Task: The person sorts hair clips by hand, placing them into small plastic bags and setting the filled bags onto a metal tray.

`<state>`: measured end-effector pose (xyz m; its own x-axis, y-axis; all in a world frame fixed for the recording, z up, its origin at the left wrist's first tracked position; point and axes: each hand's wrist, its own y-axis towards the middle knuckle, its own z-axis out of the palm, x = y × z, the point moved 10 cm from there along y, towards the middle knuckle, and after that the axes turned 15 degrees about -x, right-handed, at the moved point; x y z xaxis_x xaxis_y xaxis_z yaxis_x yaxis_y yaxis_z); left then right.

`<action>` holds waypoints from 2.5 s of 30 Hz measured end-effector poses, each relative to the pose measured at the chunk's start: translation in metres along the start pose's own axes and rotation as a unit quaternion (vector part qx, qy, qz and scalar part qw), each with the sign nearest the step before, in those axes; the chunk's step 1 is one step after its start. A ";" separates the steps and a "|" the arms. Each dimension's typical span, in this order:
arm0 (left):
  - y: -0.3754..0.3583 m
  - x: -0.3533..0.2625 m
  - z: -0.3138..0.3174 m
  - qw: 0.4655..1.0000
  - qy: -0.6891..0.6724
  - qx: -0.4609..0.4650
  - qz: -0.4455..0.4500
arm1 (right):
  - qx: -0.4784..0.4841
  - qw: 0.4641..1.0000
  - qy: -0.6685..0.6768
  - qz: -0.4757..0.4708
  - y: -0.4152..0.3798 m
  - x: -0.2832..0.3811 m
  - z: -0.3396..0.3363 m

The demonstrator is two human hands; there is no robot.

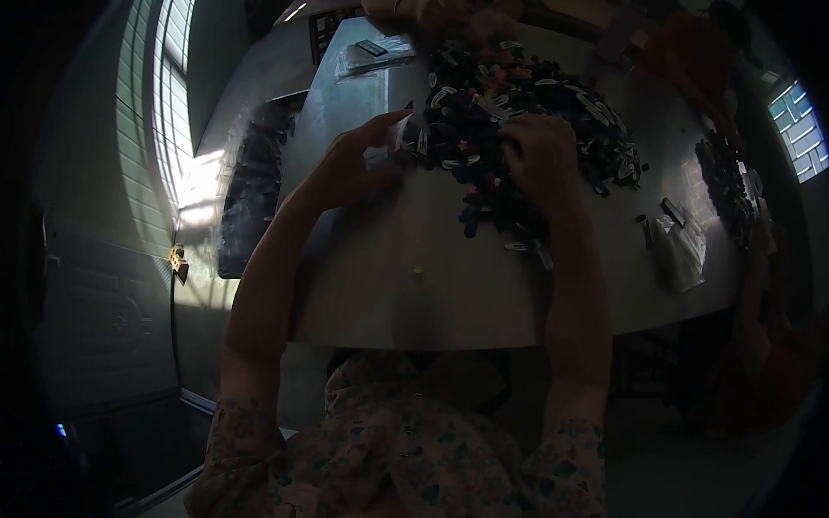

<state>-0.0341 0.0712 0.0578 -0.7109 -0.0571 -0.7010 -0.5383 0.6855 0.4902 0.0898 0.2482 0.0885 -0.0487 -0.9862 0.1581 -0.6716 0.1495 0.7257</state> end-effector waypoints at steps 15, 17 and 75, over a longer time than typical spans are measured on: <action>0.000 0.000 0.003 1.000 0.022 0.014 -0.008 | 0.081 0.983 0.155 0.049 -0.005 0.026 0.016; -0.001 0.002 0.003 0.999 0.025 0.016 -0.018 | 0.071 0.978 0.185 0.059 -0.004 0.025 0.011; -0.004 -0.022 0.003 0.998 0.034 -0.053 0.018 | 0.073 0.898 0.357 0.246 -0.002 0.053 -0.003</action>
<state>-0.0150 0.0718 0.0693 -0.7586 -0.0853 -0.6460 -0.5531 0.6084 0.5692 0.0908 0.1963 0.0975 0.0853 -0.4983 0.8628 -0.7904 0.4934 0.3631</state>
